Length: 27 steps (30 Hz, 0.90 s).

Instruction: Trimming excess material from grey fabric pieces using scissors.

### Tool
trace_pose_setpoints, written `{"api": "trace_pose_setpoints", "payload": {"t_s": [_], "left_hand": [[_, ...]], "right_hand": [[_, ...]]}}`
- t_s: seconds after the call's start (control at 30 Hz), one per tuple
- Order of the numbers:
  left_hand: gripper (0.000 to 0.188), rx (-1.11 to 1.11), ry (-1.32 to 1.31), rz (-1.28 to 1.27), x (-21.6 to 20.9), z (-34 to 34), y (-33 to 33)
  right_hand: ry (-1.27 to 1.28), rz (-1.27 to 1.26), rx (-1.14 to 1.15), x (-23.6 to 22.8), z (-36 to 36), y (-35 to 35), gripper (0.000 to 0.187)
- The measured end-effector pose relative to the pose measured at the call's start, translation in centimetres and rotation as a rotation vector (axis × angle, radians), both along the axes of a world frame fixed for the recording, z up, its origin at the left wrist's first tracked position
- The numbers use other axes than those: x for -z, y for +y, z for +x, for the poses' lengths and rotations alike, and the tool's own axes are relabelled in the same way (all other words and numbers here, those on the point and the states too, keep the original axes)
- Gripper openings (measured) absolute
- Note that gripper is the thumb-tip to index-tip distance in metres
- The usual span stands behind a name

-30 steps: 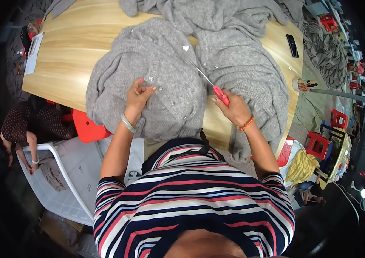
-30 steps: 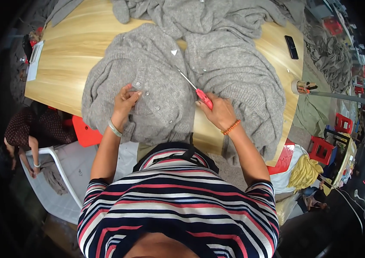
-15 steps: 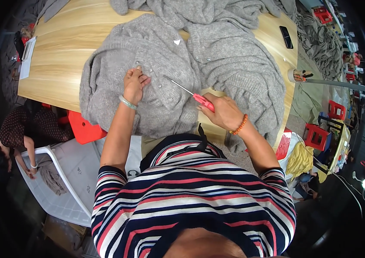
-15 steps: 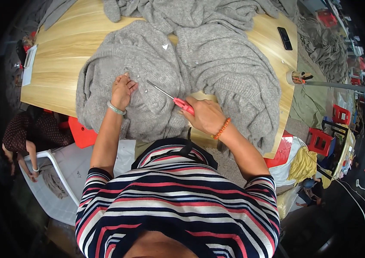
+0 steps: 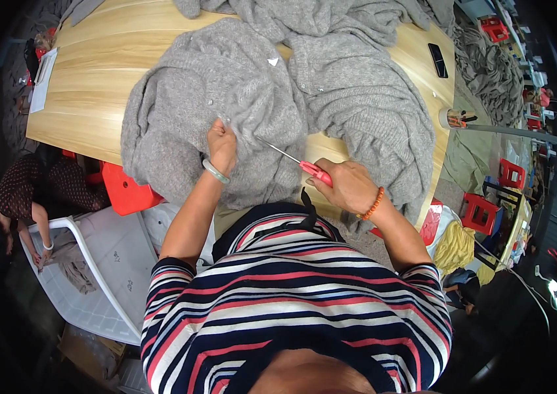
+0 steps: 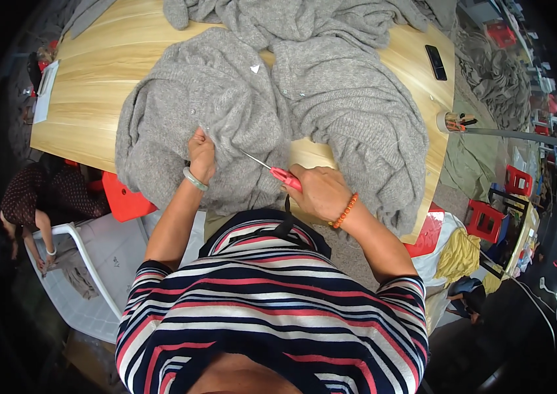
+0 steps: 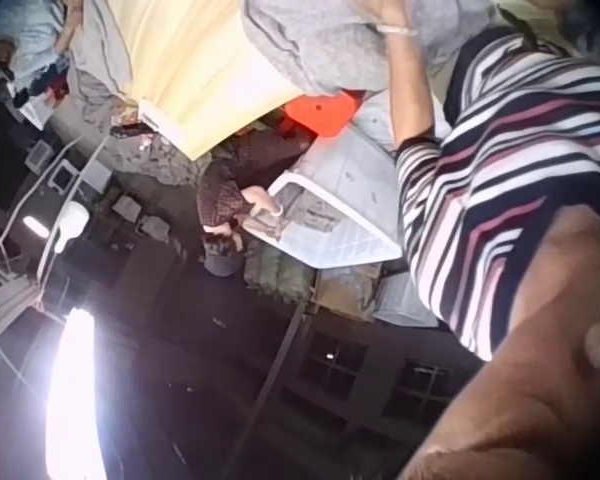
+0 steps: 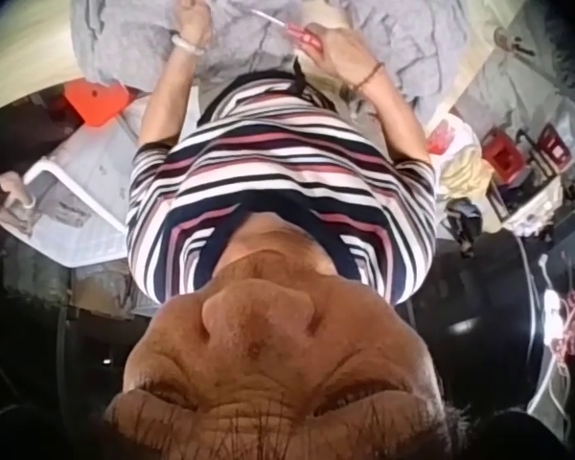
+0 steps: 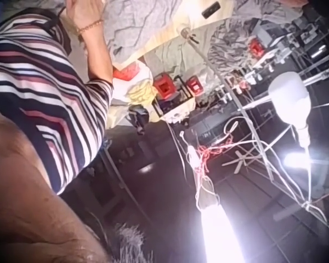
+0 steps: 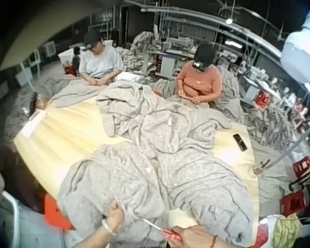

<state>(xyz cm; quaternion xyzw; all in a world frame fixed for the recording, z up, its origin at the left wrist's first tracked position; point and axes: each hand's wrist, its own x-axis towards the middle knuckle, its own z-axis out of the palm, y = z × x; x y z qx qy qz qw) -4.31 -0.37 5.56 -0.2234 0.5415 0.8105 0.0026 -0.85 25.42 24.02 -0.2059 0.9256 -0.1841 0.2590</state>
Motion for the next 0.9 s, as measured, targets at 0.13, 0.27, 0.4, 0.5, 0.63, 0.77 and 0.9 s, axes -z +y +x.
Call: {"api": "trace_pose_setpoints", "payload": {"t_s": [0.13,0.27,0.4,0.5,0.63,0.77,0.9], "left_hand": [[0.014,-0.066,0.048,-0.053,-0.3,0.1,1.3],[0.007,-0.039,0.107,-0.065,1.8,0.1,1.4],[0.006,-0.068,0.067,0.058,0.7,0.0,1.5],[0.01,-0.101,0.122,0.211,-3.1,-0.6,1.6],[0.02,-0.1,0.189,0.307,-8.0,-2.4,0.4],[0.023,-0.095,0.207,0.325,-9.9,-3.6,1.1],[0.018,0.031,0.085,-0.007,-4.7,-0.2,2.1]], "right_hand": [[-0.066,-0.018,-0.011,-0.4,0.8,0.6,0.03],[-0.032,-0.023,-0.001,-0.7,0.9,0.8,0.026],[-0.034,0.026,0.047,-1.5,0.5,1.4,0.027],[-0.019,-0.098,0.036,-1.1,0.8,1.9,0.026],[0.027,-0.186,0.085,-1.5,0.5,2.0,0.027],[0.079,-0.202,0.159,-1.4,0.2,2.7,0.029],[0.074,-0.168,0.169,-1.1,0.2,3.2,0.028]]}}
